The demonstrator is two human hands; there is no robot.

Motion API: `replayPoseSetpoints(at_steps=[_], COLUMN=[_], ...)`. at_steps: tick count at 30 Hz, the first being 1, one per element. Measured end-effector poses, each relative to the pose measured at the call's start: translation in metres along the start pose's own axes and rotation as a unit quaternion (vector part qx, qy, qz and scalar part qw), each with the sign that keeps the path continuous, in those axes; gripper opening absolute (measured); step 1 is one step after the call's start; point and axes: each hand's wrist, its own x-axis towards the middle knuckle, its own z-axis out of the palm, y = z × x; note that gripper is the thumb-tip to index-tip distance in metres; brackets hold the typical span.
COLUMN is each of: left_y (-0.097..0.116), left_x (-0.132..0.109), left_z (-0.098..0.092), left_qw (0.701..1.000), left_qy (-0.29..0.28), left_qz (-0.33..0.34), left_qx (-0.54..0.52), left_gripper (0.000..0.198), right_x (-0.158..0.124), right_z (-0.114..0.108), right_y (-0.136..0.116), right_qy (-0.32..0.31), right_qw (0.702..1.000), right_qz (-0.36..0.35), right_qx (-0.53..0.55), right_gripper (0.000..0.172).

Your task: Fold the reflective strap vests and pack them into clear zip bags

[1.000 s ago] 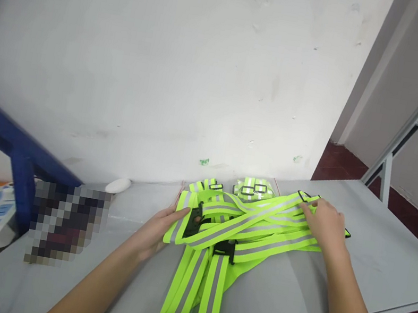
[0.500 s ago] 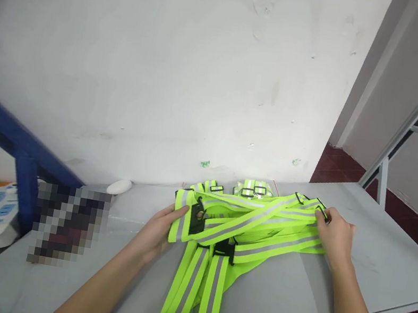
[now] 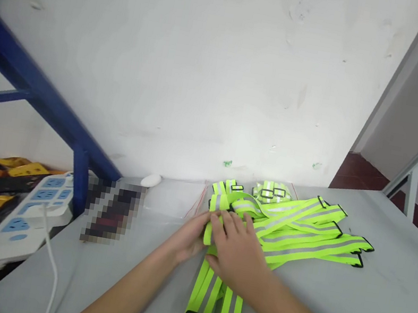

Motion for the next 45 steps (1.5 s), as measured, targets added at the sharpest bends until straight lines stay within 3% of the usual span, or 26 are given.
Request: replayPoseSetpoints(at_steps=[2, 5, 9, 14, 17, 20, 22, 24, 26, 28, 30, 33, 36, 39, 41, 45], left_y=[0.000, 0.004, 0.013, 0.025, 0.032, 0.035, 0.035, 0.033, 0.029, 0.026, 0.023, 0.021, 0.022, 0.024, 0.023, 0.016], left_x=[-0.002, -0.005, -0.009, -0.014, -0.018, -0.018, -0.014, -0.010, -0.008, -0.009, -0.013, -0.018, -0.019, -0.015, -0.013, -0.010], left_z=[0.000, -0.005, -0.014, -0.026, -0.029, -0.027, -0.024, -0.022, -0.019, -0.015, -0.008, 0.003, 0.009, 0.009, 0.009, 0.019], left_qw=[0.999, 0.995, 0.980, 0.959, 0.950, 0.909, 0.872, 0.835, 0.803, 0.781, 0.767, 0.780, 0.806, 0.822, 0.839, 0.892], left_qy=[-0.016, -0.071, -0.174, -0.275, -0.290, -0.286, -0.223, -0.116, -0.063, -0.122, -0.223, -0.324, -0.356, -0.369, -0.362, -0.273], left_qz=[-0.026, -0.073, -0.090, -0.072, -0.033, 0.031, 0.103, 0.183, 0.252, 0.294, 0.302, 0.242, 0.189, 0.186, 0.185, 0.150], left_qx=[-0.010, -0.010, -0.023, -0.010, 0.108, 0.301, 0.423, 0.505, 0.537, 0.537, 0.521, 0.477, 0.434, 0.391, 0.361, 0.326], left_gripper=[0.026, 0.019, 0.011, 0.014, 0.023, 0.018, 0.013, 0.013, 0.029, 0.054, 0.065, 0.068, 0.078, 0.076, 0.067, 0.043], right_x=[0.008, 0.009, 0.004, -0.005, -0.014, -0.026, -0.034, -0.043, -0.050, -0.056, -0.061, -0.065, -0.067, -0.067, -0.065, -0.057], right_z=[0.019, 0.035, 0.030, 0.020, 0.017, 0.011, 0.005, 0.000, -0.003, -0.003, -0.004, -0.007, -0.013, -0.021, -0.024, -0.030], right_y=[-0.013, -0.011, -0.001, 0.009, 0.017, 0.021, 0.021, 0.020, 0.019, 0.021, 0.025, 0.031, 0.036, 0.040, 0.042, 0.050], right_qy=[0.014, 0.030, 0.053, 0.078, 0.114, 0.157, 0.174, 0.178, 0.169, 0.157, 0.157, 0.170, 0.177, 0.181, 0.186, 0.192], right_qw=[0.999, 0.997, 0.998, 0.994, 0.981, 0.950, 0.924, 0.904, 0.888, 0.874, 0.858, 0.842, 0.841, 0.842, 0.832, 0.802], right_qz=[-0.016, -0.013, -0.026, -0.026, -0.015, 0.031, 0.055, 0.064, 0.080, 0.108, 0.140, 0.184, 0.204, 0.201, 0.206, 0.269], right_qx=[-0.045, -0.069, -0.011, 0.066, 0.159, 0.270, 0.335, 0.383, 0.419, 0.448, 0.468, 0.478, 0.469, 0.467, 0.480, 0.497], right_gripper=[0.058, 0.055, 0.065, 0.059, 0.054, 0.043, 0.037, 0.035, 0.033, 0.030, 0.025, 0.017, 0.015, 0.017, 0.016, 0.019])
